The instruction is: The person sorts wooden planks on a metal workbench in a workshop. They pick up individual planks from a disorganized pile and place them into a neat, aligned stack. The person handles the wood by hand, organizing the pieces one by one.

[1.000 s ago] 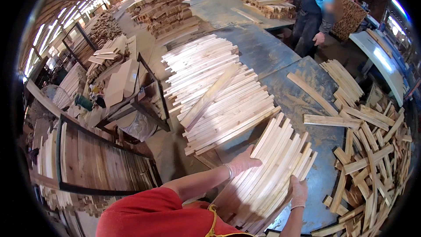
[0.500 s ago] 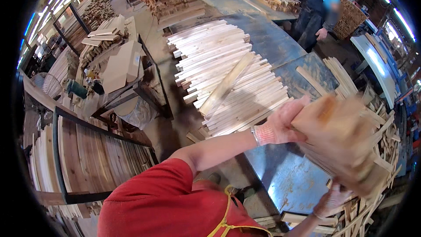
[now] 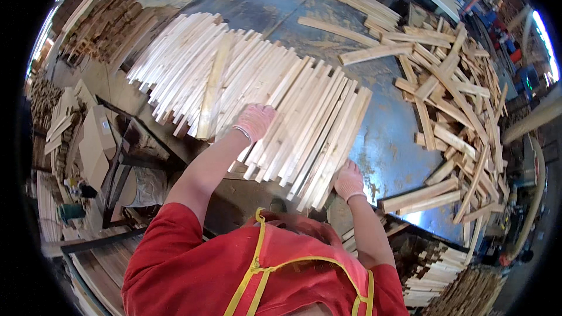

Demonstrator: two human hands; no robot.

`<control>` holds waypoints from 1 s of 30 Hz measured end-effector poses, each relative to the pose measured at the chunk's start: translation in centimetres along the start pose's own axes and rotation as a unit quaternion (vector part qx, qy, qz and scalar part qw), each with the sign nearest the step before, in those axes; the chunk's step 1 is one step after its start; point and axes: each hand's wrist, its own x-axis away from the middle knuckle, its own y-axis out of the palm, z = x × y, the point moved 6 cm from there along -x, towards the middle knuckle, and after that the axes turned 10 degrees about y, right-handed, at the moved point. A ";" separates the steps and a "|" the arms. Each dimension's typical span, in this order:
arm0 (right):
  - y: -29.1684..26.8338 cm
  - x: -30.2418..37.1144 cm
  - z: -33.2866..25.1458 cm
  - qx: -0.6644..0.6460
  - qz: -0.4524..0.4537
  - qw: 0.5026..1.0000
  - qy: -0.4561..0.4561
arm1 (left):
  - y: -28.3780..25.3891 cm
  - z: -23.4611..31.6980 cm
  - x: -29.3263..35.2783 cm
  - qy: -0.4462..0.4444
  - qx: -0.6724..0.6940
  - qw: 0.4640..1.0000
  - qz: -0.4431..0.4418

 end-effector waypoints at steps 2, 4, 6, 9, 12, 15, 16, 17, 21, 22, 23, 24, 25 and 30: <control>0.1 -0.1 0.4 -0.040 -0.059 0.996 0.047 | -0.1 -0.8 1.5 -0.001 0.030 0.999 0.031; -4.5 0.8 -1.8 -0.160 -0.147 0.973 0.073 | -1.5 -3.2 5.7 -0.028 0.089 0.987 0.128; -5.5 3.1 1.0 -0.315 -0.137 0.923 0.175 | -1.4 -7.1 10.3 -0.172 0.145 0.964 0.144; -3.1 7.4 7.5 -0.551 -0.071 0.806 0.205 | 4.5 -16.7 22.5 -0.426 0.147 0.820 0.354; 0.6 12.1 14.6 -0.553 -0.001 0.785 0.280 | 11.5 -23.3 33.6 -0.658 0.263 0.555 0.435; 0.4 14.0 14.9 -0.565 -0.055 0.761 0.313 | 18.3 -25.4 33.5 -0.614 0.567 0.346 0.428; 0.2 15.0 15.2 -0.562 -0.072 0.759 0.322 | 19.5 -25.4 32.5 -0.561 0.643 0.295 0.430; -2.0 14.7 12.4 -0.484 -0.063 0.802 0.344 | 20.2 -25.5 30.8 -0.502 0.697 0.268 0.437; -5.9 15.8 9.0 -0.400 -0.051 0.857 0.322 | 16.8 -24.7 25.4 -0.454 0.796 0.200 0.347; -6.6 15.0 7.6 -0.381 -0.075 0.854 0.346 | 16.8 -28.0 28.4 -0.388 0.807 0.243 0.374; -5.8 14.8 8.4 -0.371 -0.099 0.864 0.327 | 16.5 -31.0 30.9 -0.314 0.815 0.284 0.397; -3.9 14.6 9.0 -0.367 -0.126 0.870 0.303 | 15.5 -33.8 33.8 -0.239 0.816 0.321 0.418; -3.2 16.4 9.1 -0.356 -0.095 0.868 0.331 | 12.3 -33.4 29.2 -0.266 0.747 0.394 0.465; -1.6 17.3 7.2 -0.295 -0.117 0.903 0.290 | -10.0 -34.6 26.0 -0.410 0.289 0.697 0.512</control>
